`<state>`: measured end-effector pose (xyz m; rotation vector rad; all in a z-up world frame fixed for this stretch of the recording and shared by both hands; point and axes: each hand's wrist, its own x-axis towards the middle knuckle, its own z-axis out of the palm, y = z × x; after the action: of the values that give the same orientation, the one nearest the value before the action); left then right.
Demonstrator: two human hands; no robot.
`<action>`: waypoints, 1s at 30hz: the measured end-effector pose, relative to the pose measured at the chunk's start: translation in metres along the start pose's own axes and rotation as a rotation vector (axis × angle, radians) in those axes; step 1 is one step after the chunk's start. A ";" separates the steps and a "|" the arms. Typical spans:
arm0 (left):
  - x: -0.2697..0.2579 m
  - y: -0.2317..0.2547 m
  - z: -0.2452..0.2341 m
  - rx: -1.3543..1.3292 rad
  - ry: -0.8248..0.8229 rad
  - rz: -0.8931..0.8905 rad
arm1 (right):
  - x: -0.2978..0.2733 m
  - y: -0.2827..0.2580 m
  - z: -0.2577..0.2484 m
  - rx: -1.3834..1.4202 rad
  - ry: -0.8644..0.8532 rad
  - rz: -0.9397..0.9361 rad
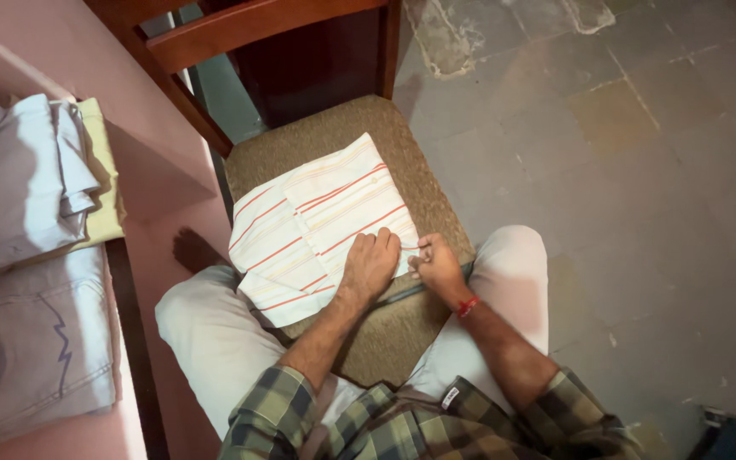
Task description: The person folds a white striped shirt on a chair, smoothing and aligning the fabric, then places it on a nearby stack. The person then picks up a plain white shirt and begins to unfold it.
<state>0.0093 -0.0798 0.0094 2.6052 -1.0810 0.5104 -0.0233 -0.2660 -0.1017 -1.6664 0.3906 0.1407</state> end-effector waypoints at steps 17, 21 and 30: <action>-0.035 -0.001 0.001 -0.005 -0.146 -0.056 | -0.019 -0.055 0.006 -0.788 0.211 -0.410; -0.057 -0.001 0.005 0.028 -0.157 -0.120 | -0.016 -0.052 0.004 -0.982 0.146 -0.326; -0.064 -0.005 0.000 -0.097 0.122 -0.172 | -0.041 -0.098 0.010 -0.955 0.091 -0.564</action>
<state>-0.0296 -0.0367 -0.0179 2.5165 -0.8138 0.5540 -0.0272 -0.2405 0.0012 -2.6631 -0.1389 -0.2089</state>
